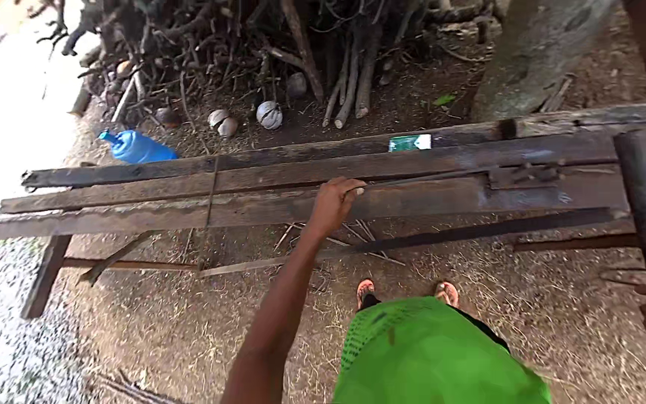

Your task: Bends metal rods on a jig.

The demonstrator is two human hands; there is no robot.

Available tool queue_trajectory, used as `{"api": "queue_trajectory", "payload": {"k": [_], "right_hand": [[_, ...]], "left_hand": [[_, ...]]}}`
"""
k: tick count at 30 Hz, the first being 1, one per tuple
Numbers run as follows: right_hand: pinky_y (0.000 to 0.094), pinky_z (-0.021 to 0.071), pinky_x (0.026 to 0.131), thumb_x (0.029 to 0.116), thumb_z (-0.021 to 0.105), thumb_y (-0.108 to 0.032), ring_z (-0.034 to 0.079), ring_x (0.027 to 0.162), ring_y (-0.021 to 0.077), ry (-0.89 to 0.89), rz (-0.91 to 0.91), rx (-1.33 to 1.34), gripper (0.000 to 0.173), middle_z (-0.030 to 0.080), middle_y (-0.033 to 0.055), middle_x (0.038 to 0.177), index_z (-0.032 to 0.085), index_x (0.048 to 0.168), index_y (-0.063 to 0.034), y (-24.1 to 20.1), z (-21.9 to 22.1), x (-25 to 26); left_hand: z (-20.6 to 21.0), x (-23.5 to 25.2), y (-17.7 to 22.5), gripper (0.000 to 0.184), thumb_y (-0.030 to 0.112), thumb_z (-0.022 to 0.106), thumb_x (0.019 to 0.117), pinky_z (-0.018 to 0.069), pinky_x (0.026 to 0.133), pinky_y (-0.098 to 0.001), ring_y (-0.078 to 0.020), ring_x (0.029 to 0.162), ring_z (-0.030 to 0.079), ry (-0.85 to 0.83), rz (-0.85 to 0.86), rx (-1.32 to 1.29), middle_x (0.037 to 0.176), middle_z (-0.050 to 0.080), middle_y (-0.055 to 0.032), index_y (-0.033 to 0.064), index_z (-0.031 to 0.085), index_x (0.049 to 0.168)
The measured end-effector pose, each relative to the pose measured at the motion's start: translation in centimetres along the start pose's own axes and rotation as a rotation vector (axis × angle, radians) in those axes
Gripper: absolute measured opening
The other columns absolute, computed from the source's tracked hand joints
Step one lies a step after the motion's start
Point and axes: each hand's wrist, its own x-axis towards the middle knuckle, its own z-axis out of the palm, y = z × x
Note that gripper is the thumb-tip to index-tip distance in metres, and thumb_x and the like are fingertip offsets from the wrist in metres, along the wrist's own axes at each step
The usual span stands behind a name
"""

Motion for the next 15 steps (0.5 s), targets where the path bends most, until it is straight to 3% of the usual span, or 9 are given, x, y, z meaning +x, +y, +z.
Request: {"api": "queue_trajectory", "payload": {"k": [2,4,8,15], "right_hand": [[0.0234,0.0459,0.053,0.1096,0.04,-0.039,0.048,0.057,0.0014,0.059,0.054,-0.051,0.053,0.058,0.004,0.076,0.062,0.113,0.0096,2.5,-2.6,0.1],[0.0301,0.0459,0.055,0.107,0.044,-0.044,0.048,0.058,0.0071,0.09,0.108,-0.114,0.054,0.057,0.0064,0.075,0.065,0.11,0.0061,4.6,-5.4,0.5],[0.0456,0.0475,0.06,0.1023,0.056,-0.048,0.053,0.062,0.0201,0.087,0.18,-0.229,0.052,0.059,0.0131,0.075,0.066,0.111,0.0021,9.8,-10.4,1.9],[0.0472,0.0438,0.056,0.1014,0.054,-0.056,0.051,0.058,0.0218,0.021,0.172,-0.263,0.056,0.057,0.011,0.072,0.067,0.113,-0.0033,14.7,-15.2,5.0]], "left_hand": [[1.4,0.8,2.0,0.025,0.017,0.058,0.1052,0.0523,0.1,-0.0531,-0.0286,0.111,0.068,-0.035,0.014,0.038,0.119,0.072,-0.0126,0.0087,0.073,0.123],[3.0,2.0,3.6,0.027,0.02,0.057,0.1062,0.0542,0.098,-0.0513,-0.0276,0.11,0.068,-0.068,0.054,0.069,0.121,0.07,-0.0135,0.0086,0.071,0.126],[6.5,5.4,6.5,0.028,0.02,0.057,0.1057,0.0532,0.1,-0.05,-0.0286,0.11,0.068,-0.061,0.07,0.096,0.118,0.07,-0.018,0.0011,0.071,0.122],[10.6,7.5,9.8,0.025,0.018,0.058,0.1055,0.051,0.101,-0.0526,-0.0306,0.111,0.067,-0.087,0.024,0.185,0.116,0.071,-0.0171,0.0035,0.073,0.119]]}}
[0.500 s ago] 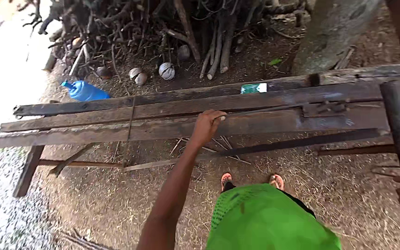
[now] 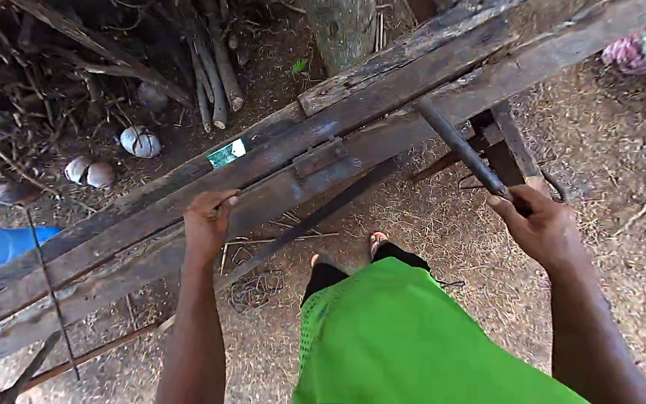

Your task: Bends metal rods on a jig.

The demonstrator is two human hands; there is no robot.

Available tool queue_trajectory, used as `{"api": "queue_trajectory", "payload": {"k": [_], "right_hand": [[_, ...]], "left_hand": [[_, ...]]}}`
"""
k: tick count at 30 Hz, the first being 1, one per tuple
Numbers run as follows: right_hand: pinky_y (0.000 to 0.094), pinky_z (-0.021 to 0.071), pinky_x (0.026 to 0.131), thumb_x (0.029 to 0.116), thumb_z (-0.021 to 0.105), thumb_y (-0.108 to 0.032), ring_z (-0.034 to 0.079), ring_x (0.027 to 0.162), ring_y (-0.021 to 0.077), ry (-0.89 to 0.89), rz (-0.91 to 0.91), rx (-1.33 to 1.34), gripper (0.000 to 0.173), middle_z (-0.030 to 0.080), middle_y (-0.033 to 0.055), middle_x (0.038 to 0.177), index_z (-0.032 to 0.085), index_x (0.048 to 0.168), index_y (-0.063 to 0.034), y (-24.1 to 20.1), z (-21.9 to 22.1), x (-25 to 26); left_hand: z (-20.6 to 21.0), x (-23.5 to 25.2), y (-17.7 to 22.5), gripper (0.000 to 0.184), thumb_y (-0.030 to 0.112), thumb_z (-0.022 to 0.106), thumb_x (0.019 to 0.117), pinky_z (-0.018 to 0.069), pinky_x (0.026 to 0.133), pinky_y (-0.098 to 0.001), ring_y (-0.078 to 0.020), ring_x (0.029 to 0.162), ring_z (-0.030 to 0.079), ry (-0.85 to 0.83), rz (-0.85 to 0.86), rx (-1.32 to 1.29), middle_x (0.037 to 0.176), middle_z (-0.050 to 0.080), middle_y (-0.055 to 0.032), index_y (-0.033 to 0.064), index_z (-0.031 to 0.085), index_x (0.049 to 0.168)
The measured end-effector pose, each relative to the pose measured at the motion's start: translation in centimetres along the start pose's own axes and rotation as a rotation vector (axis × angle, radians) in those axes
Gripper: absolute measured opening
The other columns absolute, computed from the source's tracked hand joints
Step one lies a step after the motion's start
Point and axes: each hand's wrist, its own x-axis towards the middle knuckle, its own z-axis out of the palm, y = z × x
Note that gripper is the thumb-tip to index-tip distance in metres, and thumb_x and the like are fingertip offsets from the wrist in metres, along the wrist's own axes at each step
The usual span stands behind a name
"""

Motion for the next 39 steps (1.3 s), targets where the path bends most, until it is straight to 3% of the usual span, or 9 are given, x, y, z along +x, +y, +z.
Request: {"api": "queue_trajectory", "payload": {"k": [6,9,13,16,21,26,39], "right_hand": [[0.0574,0.0467,0.055,0.102,0.051,-0.056,0.059,0.06,0.0319,-0.041,-0.12,-0.087,0.054,0.061,0.014,0.072,0.068,0.112,-0.0061,-0.1,0.9,2.0],[0.0633,0.0518,0.063,0.1045,0.055,-0.042,0.068,0.074,0.0393,-0.041,-0.199,-0.161,0.042,0.07,0.0187,0.09,0.069,0.117,-0.005,-0.7,1.6,3.1],[0.0634,0.0532,0.069,0.1027,0.057,-0.045,0.069,0.082,0.0401,-0.035,-0.248,-0.189,0.044,0.071,0.0194,0.097,0.069,0.116,-0.0042,-0.4,1.8,5.0],[0.0635,0.0532,0.069,0.1014,0.057,-0.05,0.07,0.081,0.04,-0.036,-0.266,-0.242,0.049,0.071,0.0187,0.096,0.07,0.114,-0.0053,-0.3,1.4,6.4],[0.0613,0.0488,0.055,0.1002,0.052,-0.059,0.068,0.068,0.04,-0.029,-0.327,-0.393,0.054,0.069,0.0164,0.08,0.071,0.103,-0.0088,0.0,1.0,9.8],[0.0605,0.0517,0.062,0.1001,0.047,-0.066,0.07,0.075,0.0396,-0.092,-0.451,-0.502,0.061,0.072,0.0161,0.085,0.071,0.102,-0.0098,0.6,0.6,13.6],[0.0599,0.0518,0.062,0.0994,0.045,-0.068,0.071,0.075,0.0386,-0.159,-0.565,-0.473,0.062,0.072,0.0149,0.084,0.073,0.104,-0.0124,0.3,1.1,18.3]], "left_hand": [[1.6,1.5,-1.0,0.026,0.021,0.057,0.1062,0.0465,0.103,-0.0594,-0.0336,0.114,0.065,-0.071,-0.035,0.043,0.116,0.071,-0.0159,0.0071,0.074,0.12],[2.7,2.4,-1.6,0.024,0.018,0.059,0.1051,0.0479,0.1,-0.0578,-0.0335,0.111,0.065,-0.073,-0.008,0.011,0.114,0.071,-0.0164,0.0057,0.074,0.119],[4.3,3.1,-1.8,0.023,0.015,0.06,0.1038,0.0499,0.097,-0.059,-0.0361,0.108,0.066,-0.072,0.02,-0.026,0.111,0.07,-0.0193,0.004,0.074,0.118],[5.0,3.1,-2.5,0.022,0.015,0.059,0.1043,0.0492,0.098,-0.059,-0.0355,0.109,0.066,-0.08,0.016,-0.024,0.111,0.07,-0.0182,0.0055,0.075,0.118],[5.3,3.3,-3.0,0.022,0.015,0.06,0.1041,0.0486,0.099,-0.0586,-0.0349,0.11,0.065,-0.071,0.021,-0.042,0.112,0.07,-0.018,0.0061,0.075,0.117],[5.5,3.3,-3.3,0.022,0.015,0.06,0.1041,0.0482,0.1,-0.0593,-0.0359,0.11,0.065,-0.058,0.034,-0.049,0.112,0.07,-0.0184,0.0057,0.075,0.117],[5.6,3.2,-3.4,0.022,0.018,0.059,0.1048,0.0476,0.098,-0.0571,-0.0324,0.108,0.065,-0.029,0.052,-0.058,0.111,0.07,-0.0147,0.0072,0.076,0.115]]}}
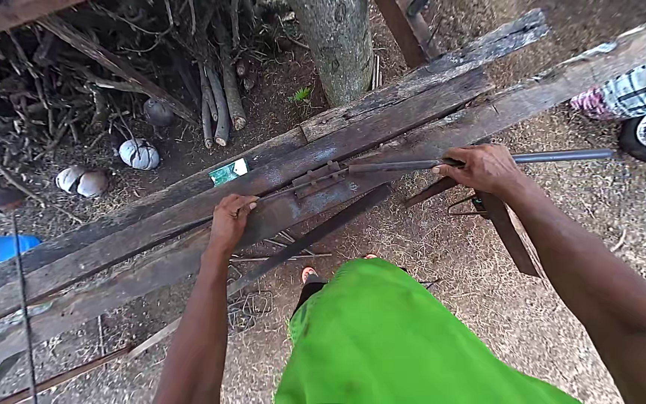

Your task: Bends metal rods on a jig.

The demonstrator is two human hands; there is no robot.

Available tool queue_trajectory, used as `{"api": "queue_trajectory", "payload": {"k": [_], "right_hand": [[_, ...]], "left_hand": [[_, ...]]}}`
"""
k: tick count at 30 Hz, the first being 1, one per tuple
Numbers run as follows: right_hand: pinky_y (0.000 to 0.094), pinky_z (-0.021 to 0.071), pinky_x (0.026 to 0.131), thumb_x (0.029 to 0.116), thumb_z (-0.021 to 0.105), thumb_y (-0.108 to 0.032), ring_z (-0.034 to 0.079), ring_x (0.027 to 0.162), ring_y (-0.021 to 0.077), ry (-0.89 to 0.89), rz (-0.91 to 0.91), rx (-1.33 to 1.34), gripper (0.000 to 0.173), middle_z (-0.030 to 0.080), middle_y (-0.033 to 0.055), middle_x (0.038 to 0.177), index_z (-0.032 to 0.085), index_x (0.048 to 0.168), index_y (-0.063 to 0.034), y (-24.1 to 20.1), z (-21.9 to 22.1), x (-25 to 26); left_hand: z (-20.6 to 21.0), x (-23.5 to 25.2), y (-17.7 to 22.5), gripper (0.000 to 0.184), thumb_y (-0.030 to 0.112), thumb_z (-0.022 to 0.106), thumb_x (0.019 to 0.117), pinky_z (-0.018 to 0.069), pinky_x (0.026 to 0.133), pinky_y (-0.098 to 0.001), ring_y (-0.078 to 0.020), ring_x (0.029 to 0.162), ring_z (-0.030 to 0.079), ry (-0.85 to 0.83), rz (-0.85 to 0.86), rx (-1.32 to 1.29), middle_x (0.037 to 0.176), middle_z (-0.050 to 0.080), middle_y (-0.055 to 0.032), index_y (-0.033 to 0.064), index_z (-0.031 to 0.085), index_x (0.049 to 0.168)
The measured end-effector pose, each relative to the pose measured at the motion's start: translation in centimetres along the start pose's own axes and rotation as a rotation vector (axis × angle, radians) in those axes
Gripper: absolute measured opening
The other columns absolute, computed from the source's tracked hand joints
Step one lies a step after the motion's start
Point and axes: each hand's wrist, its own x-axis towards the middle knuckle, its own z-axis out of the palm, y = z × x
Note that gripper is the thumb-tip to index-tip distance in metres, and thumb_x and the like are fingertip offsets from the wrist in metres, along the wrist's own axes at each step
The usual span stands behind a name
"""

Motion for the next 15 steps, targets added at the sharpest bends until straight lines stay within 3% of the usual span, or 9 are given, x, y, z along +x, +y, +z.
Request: {"api": "queue_trajectory", "payload": {"k": [7,15], "right_hand": [[0.0612,0.0518,0.064,0.0988,0.053,-0.064,0.071,0.077,0.0389,-0.034,-0.023,0.047,0.057,0.072,0.0157,0.086,0.072,0.102,-0.0107,-0.1,0.4,1.6],[0.0628,0.051,0.061,0.0997,0.053,-0.062,0.07,0.075,0.0391,-0.065,0.109,0.108,0.052,0.071,0.0146,0.082,0.073,0.107,-0.0147,-2.0,2.2,-1.2]], "left_hand": [[0.1,0.2,-0.2,0.02,0.012,0.06,0.1032,0.0485,0.099,-0.0574,-0.0323,0.109,0.066,0.002,0.013,-0.03,0.112,0.071,-0.0161,0.0048,0.076,0.113],[-0.2,1.4,-1.0,0.021,0.013,0.058,0.1041,0.0468,0.1,-0.0569,-0.0315,0.109,0.065,-0.003,0.038,-0.017,0.111,0.071,-0.0147,0.0073,0.076,0.114]]}}
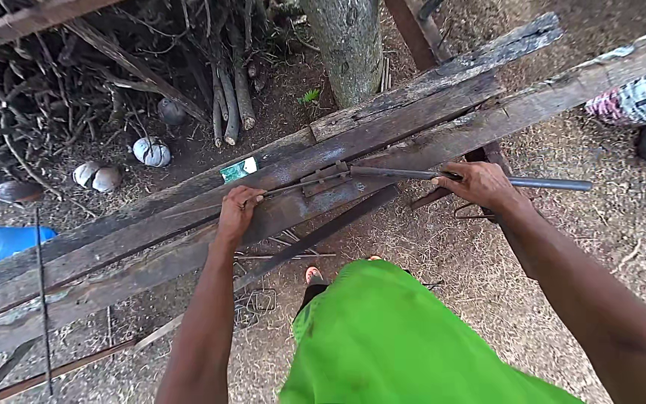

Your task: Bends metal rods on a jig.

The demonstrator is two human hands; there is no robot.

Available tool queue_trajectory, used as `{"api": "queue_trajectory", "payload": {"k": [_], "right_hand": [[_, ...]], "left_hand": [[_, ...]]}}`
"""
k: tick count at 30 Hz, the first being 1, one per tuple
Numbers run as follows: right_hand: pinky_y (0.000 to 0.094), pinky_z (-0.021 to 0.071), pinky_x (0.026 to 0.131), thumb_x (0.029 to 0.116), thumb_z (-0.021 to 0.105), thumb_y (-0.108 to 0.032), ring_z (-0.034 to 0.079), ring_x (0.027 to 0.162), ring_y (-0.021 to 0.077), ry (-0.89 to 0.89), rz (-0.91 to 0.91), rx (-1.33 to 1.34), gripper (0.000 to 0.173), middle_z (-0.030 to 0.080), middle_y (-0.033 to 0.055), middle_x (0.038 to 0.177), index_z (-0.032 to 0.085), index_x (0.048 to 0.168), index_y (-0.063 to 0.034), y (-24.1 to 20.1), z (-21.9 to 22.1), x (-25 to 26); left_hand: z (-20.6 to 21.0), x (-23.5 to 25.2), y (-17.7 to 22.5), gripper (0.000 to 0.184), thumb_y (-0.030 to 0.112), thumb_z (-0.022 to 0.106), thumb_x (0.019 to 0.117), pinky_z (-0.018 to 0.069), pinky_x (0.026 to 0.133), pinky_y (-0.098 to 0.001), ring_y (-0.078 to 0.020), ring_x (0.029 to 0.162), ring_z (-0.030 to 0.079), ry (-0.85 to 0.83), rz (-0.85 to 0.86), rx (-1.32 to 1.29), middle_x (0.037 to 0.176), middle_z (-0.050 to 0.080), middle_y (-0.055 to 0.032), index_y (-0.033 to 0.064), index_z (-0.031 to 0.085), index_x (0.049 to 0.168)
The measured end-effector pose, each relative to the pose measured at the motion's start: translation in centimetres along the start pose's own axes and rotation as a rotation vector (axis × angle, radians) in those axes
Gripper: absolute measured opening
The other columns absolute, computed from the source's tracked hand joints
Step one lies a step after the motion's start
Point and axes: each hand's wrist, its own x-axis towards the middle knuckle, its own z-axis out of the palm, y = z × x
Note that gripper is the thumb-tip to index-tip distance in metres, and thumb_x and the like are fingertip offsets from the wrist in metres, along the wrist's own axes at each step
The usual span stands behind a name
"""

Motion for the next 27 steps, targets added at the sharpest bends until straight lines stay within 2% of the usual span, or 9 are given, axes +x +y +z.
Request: {"api": "queue_trajectory", "payload": {"k": [5,12,16,19,24,27], "right_hand": [[0.0567,0.0463,0.051,0.0996,0.056,-0.06,0.064,0.06,0.033,0.034,0.079,0.033,0.048,0.063,0.01,0.068,0.069,0.094,-0.0144,-2.1,0.8,-2.1],[0.0585,0.0499,0.057,0.1006,0.053,-0.061,0.068,0.069,0.0333,0.019,0.174,0.056,0.048,0.069,0.0103,0.077,0.071,0.103,-0.016,-3.0,2.2,-3.4],[0.06,0.0511,0.059,0.1008,0.055,-0.058,0.069,0.07,0.0341,0.017,0.126,0.065,0.047,0.07,0.0113,0.079,0.073,0.106,-0.0151,-2.5,2.0,-3.0],[0.0635,0.0514,0.06,0.1006,0.059,-0.054,0.069,0.072,0.0368,0.067,0.057,0.099,0.045,0.072,0.0142,0.084,0.074,0.11,-0.0125,-1.5,2.2,-2.7],[0.0637,0.0518,0.065,0.1003,0.058,-0.056,0.071,0.078,0.0388,0.03,0.024,0.062,0.047,0.073,0.0152,0.088,0.073,0.109,-0.0121,-0.8,1.1,-0.8],[0.0624,0.0523,0.065,0.1007,0.054,-0.059,0.071,0.079,0.0373,-0.03,0.035,0.044,0.05,0.073,0.0142,0.088,0.072,0.11,-0.014,-0.9,0.7,-0.5]], "left_hand": [[-0.6,1.3,-0.4,0.021,0.012,0.058,0.1039,0.0465,0.101,-0.0574,-0.0316,0.109,0.066,-0.02,0.027,-0.005,0.11,0.071,-0.0148,0.0067,0.077,0.113],[0.2,0.5,-1.2,0.024,0.016,0.056,0.1058,0.0458,0.101,-0.0569,-0.0331,0.111,0.064,0.013,0.079,0.06,0.111,0.07,-0.014,0.0086,0.076,0.115],[0.6,0.3,-0.9,0.023,0.016,0.056,0.1056,0.044,0.101,-0.0574,-0.0351,0.112,0.061,0.056,0.067,0.085,0.114,0.067,-0.0151,0.011,0.077,0.114],[0.5,1.5,-0.8,0.021,0.012,0.058,0.1035,0.0402,0.1,-0.0537,-0.038,0.106,0.057,0.055,0.101,0.052,0.108,0.067,-0.0185,0.0068,0.078,0.109],[0.8,1.8,-1.3,0.022,0.014,0.058,0.1038,0.0411,0.098,-0.0513,-0.0358,0.104,0.058,0.079,0.113,0.058,0.105,0.067,-0.0171,0.0082,0.078,0.109],[1.0,0.6,-1.7,0.023,0.016,0.056,0.1053,0.0422,0.099,-0.0497,-0.0336,0.108,0.057,0.085,0.126,0.075,0.111,0.066,-0.0142,0.0111,0.077,0.113]]}}
